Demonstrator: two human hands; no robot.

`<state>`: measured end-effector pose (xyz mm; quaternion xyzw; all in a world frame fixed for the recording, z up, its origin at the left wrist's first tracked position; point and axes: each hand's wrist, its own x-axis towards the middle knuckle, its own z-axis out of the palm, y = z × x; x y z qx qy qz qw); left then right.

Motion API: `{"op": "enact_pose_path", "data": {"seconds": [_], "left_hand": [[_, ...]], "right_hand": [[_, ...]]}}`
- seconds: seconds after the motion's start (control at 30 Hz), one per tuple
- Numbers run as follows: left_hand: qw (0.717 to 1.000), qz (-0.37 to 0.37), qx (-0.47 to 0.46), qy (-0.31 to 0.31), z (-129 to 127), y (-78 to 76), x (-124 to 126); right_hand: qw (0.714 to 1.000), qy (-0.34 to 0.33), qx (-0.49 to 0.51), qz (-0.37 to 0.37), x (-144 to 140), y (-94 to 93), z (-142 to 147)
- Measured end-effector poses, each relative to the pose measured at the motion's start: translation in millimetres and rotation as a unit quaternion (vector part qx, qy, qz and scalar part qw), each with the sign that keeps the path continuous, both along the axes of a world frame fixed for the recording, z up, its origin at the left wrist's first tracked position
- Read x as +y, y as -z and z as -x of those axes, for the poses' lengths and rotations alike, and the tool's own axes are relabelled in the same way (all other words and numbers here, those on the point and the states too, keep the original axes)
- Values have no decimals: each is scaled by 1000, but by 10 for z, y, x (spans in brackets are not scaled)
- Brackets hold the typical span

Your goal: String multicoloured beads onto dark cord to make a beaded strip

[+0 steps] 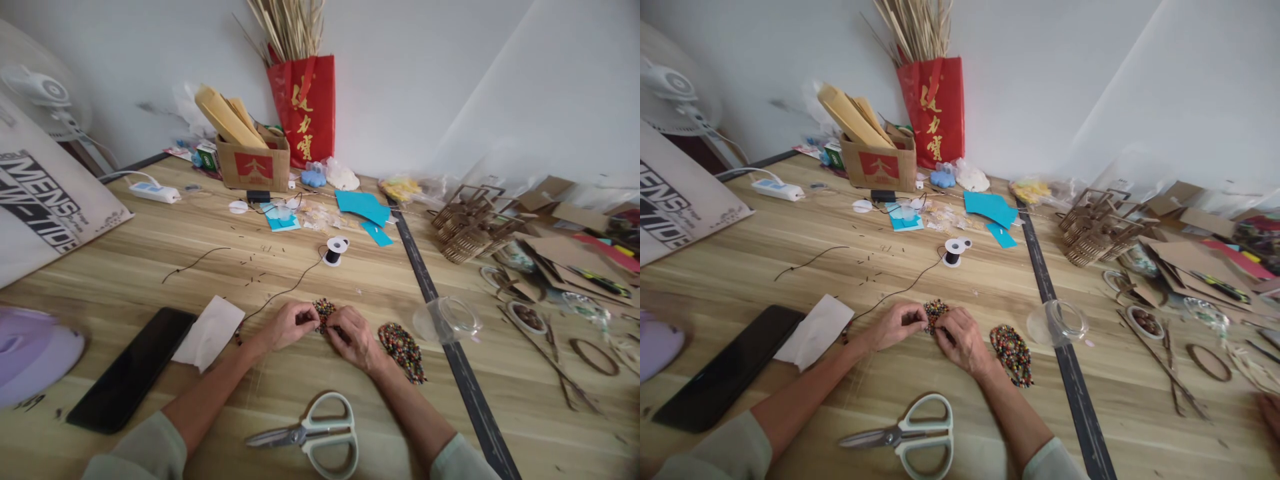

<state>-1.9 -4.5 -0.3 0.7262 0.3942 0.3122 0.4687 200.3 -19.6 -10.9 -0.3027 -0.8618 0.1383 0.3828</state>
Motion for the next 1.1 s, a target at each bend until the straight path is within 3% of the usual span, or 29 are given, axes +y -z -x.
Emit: {"op": "enact_pose_path", "data": {"seconds": [0.4,1.1], "left_hand": [[999,-35,23,-9,-32,10,-18],[997,-45,64,-12,-40,-17,-25]], "right_hand": [[999,-10,19,25,9,77,-28],[998,-29,39,46,1,42,-12]]}}
